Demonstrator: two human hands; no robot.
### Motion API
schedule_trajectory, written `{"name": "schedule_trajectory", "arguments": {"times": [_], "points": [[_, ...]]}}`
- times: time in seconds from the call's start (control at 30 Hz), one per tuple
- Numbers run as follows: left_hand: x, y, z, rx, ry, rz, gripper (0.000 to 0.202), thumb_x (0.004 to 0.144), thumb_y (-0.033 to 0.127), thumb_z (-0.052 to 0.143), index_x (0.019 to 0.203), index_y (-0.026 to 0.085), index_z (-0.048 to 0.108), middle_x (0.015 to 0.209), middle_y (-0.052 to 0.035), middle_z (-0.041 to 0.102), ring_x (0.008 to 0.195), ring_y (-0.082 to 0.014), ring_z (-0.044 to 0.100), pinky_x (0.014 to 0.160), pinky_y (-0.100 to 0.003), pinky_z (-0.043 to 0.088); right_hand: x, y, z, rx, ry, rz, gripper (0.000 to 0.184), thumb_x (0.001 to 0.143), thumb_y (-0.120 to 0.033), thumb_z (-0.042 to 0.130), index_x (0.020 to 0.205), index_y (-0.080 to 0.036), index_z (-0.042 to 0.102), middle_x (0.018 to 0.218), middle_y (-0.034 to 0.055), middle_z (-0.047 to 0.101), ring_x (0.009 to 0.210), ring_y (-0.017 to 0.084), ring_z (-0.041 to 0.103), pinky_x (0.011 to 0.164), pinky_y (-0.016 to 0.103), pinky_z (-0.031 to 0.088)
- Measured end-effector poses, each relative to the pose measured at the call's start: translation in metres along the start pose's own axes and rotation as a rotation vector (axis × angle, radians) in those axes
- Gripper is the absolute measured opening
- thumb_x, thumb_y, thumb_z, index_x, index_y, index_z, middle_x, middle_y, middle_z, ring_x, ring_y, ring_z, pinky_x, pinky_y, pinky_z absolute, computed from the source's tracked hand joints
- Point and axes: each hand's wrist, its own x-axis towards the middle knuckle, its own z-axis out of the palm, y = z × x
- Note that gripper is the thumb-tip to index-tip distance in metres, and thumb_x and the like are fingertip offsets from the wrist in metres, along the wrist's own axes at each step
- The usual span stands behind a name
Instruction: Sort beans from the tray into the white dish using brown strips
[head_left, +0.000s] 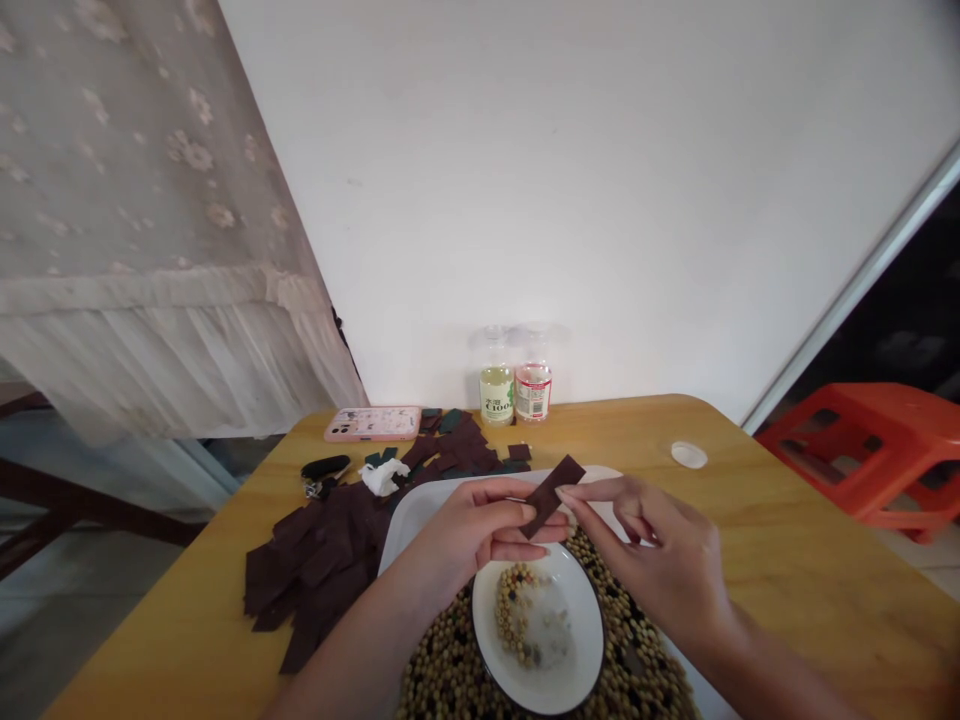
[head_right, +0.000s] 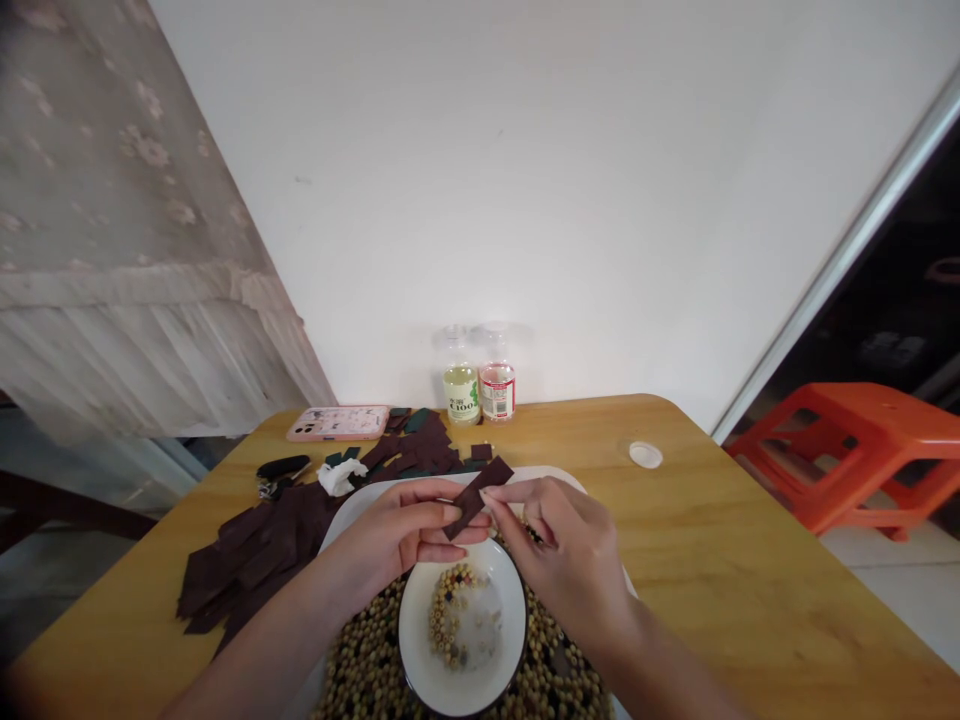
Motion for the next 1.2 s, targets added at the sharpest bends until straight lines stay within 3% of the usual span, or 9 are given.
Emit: {"name": "schedule_trajectory", "arguments": {"times": [0.2,0.43,0.7,0.97,1.2], "points": [[0.0011,-0.0012,0.0007,-0.001,0.009,-0.005,0.016,0.068,0.015,0.066,0.083,0.013,0.066,0.079,-0.0089,0.072,0.078,-0.02,0.068,0.061,-0.021,0.054,-0.0024,0.0,0.0001,0.008,-0.007,0.017,0.039,0.076,-0.013,0.061,0.057,-0.022,0.028,0.064,-0.0021,0.066,0.057,0.01,0.062,0.043,0.02,0.038],[0.0003,-0.0014,0.001,0.035,-0.018,-0.031,0.026,0.062,0.009,0.065,0.087,0.015,0.062,0.072,-0.002,0.069,0.072,-0.0205,0.069,0.063,-0.027,0.055,-0.0069,-0.0015,0.0033,0.0,-0.115,0.014,0.024,0.078,-0.017,0.06,0.062,-0.021,0.043,0.059,-0.0024,0.062,0.045,0.008,0.052,0.04,0.02,0.035],[0.0,0.0005,0.0044,0.1,0.061,-0.028,0.026,0.064,0.017,0.065,0.088,0.013,0.06,0.072,-0.0057,0.069,0.065,-0.0199,0.068,0.06,-0.028,0.053,-0.006,-0.0047,0.0038,-0.012,-0.172,-0.029,0.003,0.081,-0.019,0.056,0.078,-0.02,0.056,0.054,-0.0037,0.057,0.042,0.007,0.048,0.039,0.019,0.033],[-0.0021,0.0041,0.0046,0.203,0.001,-0.03,0.023,0.069,0.021,0.06,0.091,0.013,0.062,0.076,-0.008,0.071,0.068,-0.0169,0.068,0.063,-0.024,0.051,-0.0048,0.0015,0.0028,-0.025,-0.083,0.045,0.032,0.079,-0.017,0.058,0.058,-0.021,0.035,0.06,-0.0021,0.064,0.047,0.007,0.054,0.042,0.019,0.036],[-0.0011,0.0033,0.0052,0.164,0.037,-0.029,0.024,0.066,0.018,0.061,0.09,0.014,0.063,0.065,-0.0047,0.069,0.063,-0.0169,0.067,0.059,-0.024,0.051,-0.0054,-0.0023,0.0025,-0.043,-0.148,-0.029,0.012,0.08,-0.018,0.058,0.07,-0.02,0.051,0.056,-0.0033,0.059,0.044,0.007,0.05,0.04,0.02,0.035]]}}
